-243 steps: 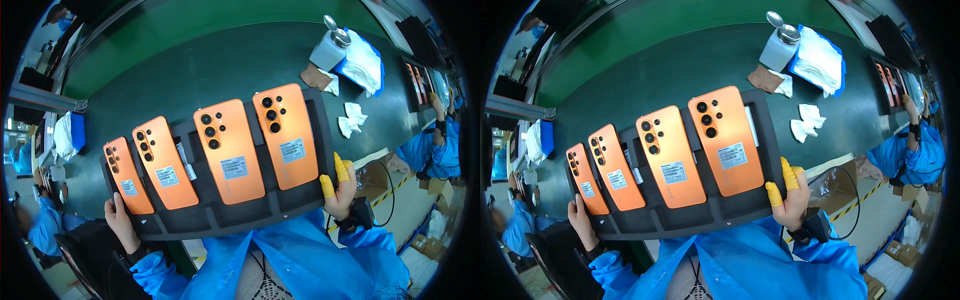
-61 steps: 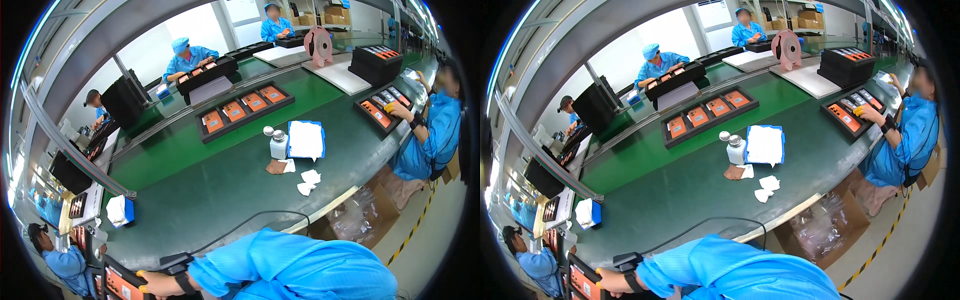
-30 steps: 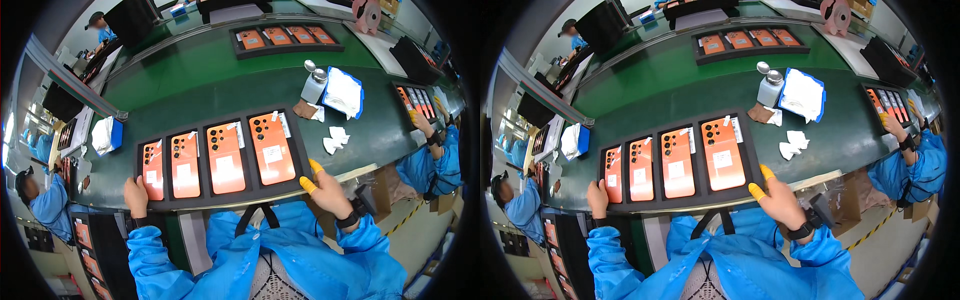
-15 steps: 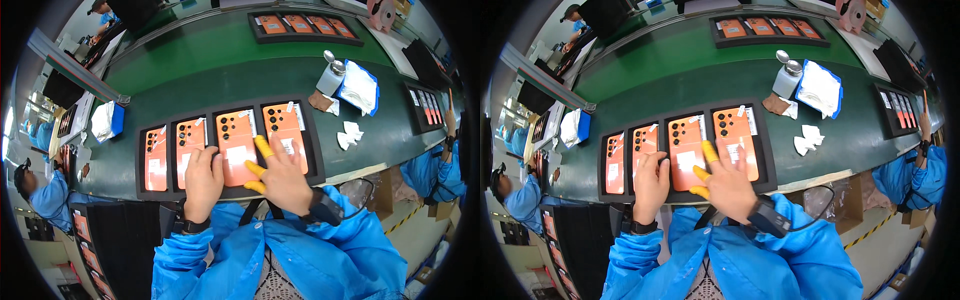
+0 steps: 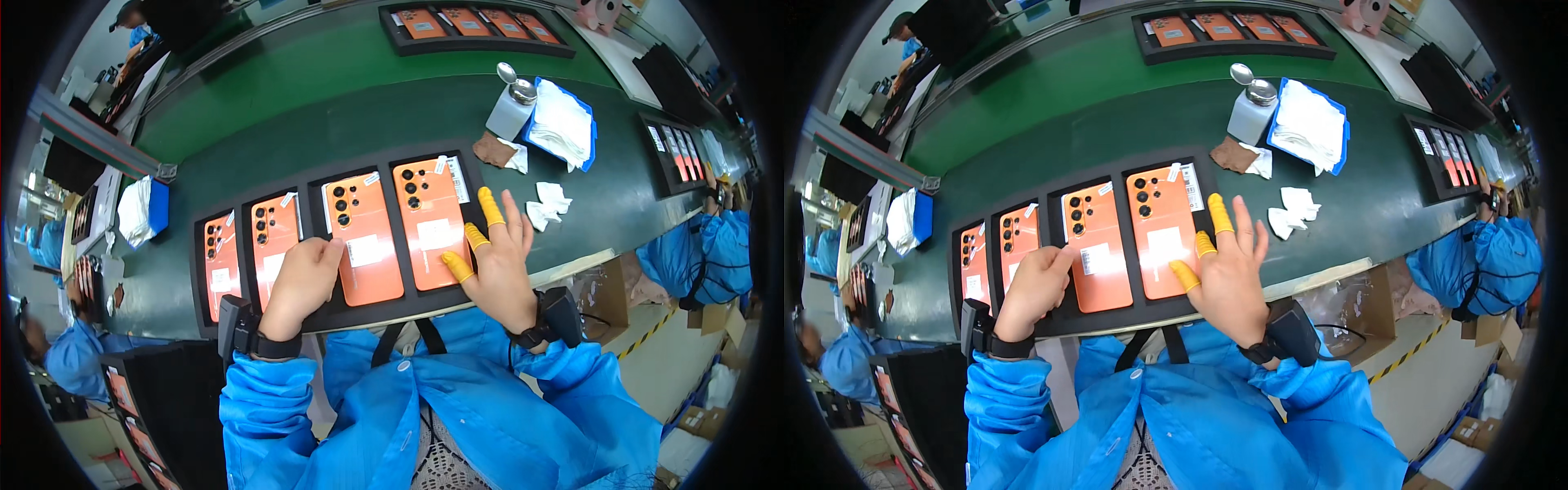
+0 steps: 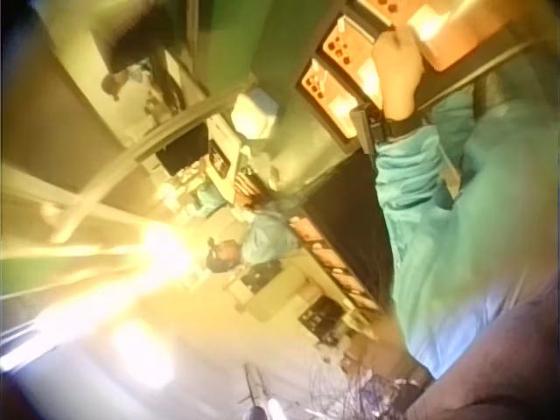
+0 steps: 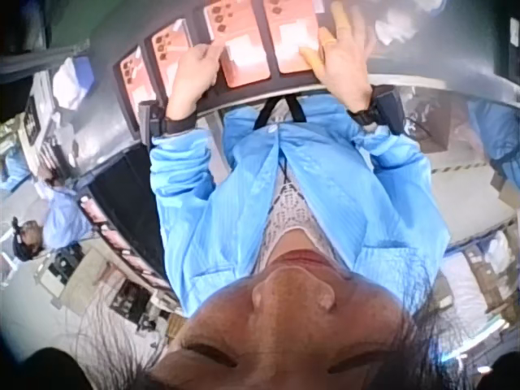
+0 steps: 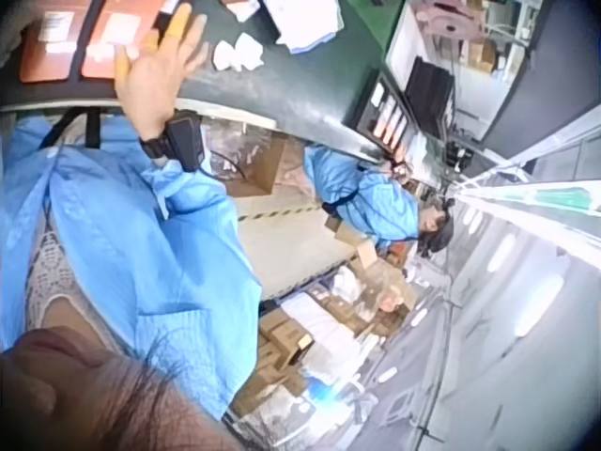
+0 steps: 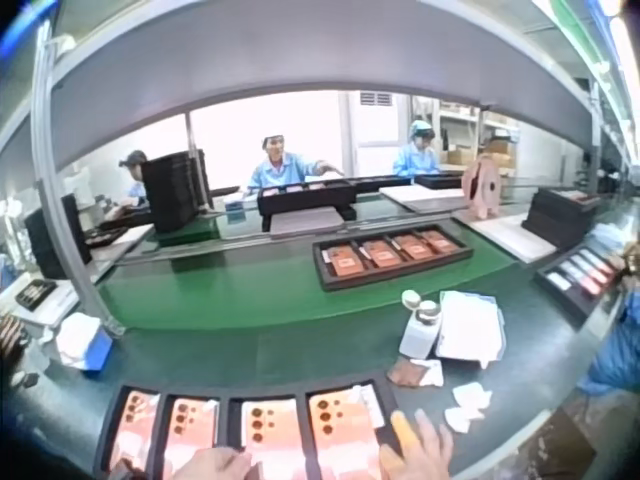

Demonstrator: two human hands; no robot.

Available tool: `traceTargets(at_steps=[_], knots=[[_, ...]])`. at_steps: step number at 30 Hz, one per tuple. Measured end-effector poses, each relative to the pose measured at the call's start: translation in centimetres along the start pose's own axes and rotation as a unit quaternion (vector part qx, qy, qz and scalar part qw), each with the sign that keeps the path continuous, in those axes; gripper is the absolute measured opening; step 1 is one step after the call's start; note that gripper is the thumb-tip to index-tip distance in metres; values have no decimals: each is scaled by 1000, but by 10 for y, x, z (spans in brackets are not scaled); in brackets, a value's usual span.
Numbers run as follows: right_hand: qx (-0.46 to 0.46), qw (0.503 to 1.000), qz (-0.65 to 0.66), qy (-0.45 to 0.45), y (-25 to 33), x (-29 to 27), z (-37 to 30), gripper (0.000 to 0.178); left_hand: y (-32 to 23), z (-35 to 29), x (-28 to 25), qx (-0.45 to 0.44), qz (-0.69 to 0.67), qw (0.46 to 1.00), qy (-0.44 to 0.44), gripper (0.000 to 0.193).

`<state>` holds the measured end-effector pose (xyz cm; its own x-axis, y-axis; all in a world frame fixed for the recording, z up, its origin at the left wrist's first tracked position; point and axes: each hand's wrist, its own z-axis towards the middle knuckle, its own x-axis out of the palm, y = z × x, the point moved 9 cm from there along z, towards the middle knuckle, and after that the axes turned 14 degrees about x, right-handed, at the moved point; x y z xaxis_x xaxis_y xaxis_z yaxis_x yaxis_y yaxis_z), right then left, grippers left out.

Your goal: The recorder is cleaning and inspecting the camera lenses of multiple orange mobile phones on an assembly line.

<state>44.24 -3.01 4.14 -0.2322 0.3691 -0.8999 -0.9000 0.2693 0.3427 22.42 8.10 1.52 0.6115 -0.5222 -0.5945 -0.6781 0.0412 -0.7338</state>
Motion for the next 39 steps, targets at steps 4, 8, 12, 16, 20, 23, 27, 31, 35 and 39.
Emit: traceTargets(at_steps=[4,8,12,16,20,23,27,31,35,39], knots=[[3,993,93,-66,11,-18,0,32,8,-3,6,-12,-61,998,-24,43],[-43,970,225,-84,35,-24,1,44,-11,1,6,160,1,981,-111,34],[-45,962,256,-88,39,-16,2,50,-1,3,15,183,-82,968,-151,26],[-53,955,280,-85,39,-12,4,54,-13,-7,18,188,-396,885,-158,27],[-56,955,282,-76,42,-11,5,55,-2,-5,23,125,-568,802,-138,36],[-55,955,283,-68,41,-11,4,55,-15,-8,33,98,-604,786,-88,39],[-64,955,281,-65,42,-12,1,55,-14,-8,44,60,-637,766,-54,36],[-32,940,339,-17,38,-1,3,56,-18,-12,44,50,-669,741,-40,29],[-22,936,352,-6,37,-2,5,61,-20,-9,45,55,-706,706,-10,24],[22,918,393,43,40,-2,10,64,-17,-11,47,32,-713,701,-9,22]])
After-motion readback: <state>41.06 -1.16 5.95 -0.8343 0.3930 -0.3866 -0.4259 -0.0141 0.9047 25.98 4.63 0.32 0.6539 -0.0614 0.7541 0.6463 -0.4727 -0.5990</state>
